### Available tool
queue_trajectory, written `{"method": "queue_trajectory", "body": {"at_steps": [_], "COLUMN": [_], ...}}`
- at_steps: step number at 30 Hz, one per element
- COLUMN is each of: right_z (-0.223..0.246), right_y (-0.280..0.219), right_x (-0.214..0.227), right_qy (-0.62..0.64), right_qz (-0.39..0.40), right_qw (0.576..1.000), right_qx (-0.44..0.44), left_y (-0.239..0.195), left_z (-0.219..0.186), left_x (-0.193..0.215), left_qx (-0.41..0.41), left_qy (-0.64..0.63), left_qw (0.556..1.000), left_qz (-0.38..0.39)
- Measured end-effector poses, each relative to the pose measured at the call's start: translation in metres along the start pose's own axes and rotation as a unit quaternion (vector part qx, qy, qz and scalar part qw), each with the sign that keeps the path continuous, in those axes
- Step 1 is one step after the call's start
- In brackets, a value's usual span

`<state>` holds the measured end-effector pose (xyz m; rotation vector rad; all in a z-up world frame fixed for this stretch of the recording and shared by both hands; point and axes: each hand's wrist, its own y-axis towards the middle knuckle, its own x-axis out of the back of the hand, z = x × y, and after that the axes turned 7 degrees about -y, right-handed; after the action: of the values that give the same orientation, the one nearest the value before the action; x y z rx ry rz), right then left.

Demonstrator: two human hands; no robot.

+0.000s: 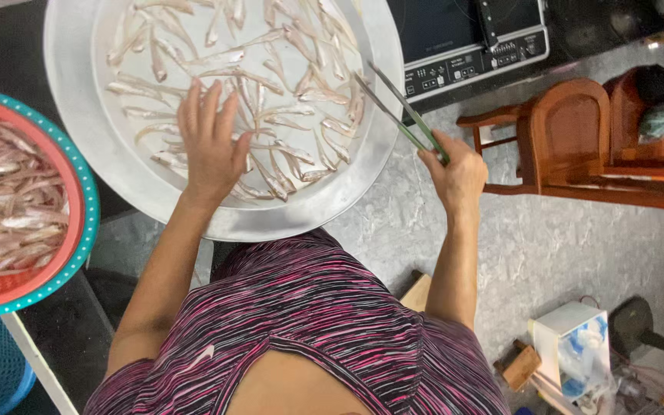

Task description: The person uses tongs to transfer small fish from a red colander into a large metal tray, then spreads them out in a single layer. The person continues to arrange the fish on the tray using the tongs.

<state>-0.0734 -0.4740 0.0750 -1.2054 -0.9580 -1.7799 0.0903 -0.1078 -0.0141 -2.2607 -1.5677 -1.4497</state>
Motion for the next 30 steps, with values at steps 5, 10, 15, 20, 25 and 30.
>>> {"method": "queue_trajectory", "body": {"at_steps": [5, 10, 15, 20, 25, 30], "right_z": [-0.005, -0.006, 0.002, 0.026, 0.031, 0.057], "right_y": [-0.018, -0.021, 0.001, 0.037, 0.047, 0.046], "right_x": [-0.011, -0.005, -0.019, -0.068, -0.073, -0.075], "right_qy": [-0.01, 0.084, 0.136, 0.22, 0.146, 0.198], "right_qz": [-0.013, -0.038, 0.005, 0.065, 0.043, 0.066], "right_qw": [1.0, 0.996, 0.99, 0.973, 0.985, 0.972], "right_qx": [0.026, 0.017, 0.026, 0.011, 0.077, 0.107], "left_y": [-0.004, -0.005, -0.01, -0.017, -0.027, -0.028], "left_z": [0.003, 0.001, -0.002, -0.008, -0.01, -0.009], "left_x": [0.006, 0.019, 0.025, 0.028, 0.029, 0.023], "left_qx": [-0.002, 0.01, 0.036, 0.047, 0.071, 0.08], "left_qy": [-0.009, -0.001, 0.013, 0.019, 0.027, 0.037], "left_qw": [1.0, 0.999, 0.998, 0.997, 0.994, 0.993], "left_qz": [-0.015, -0.034, -0.048, -0.062, -0.075, -0.075]}}
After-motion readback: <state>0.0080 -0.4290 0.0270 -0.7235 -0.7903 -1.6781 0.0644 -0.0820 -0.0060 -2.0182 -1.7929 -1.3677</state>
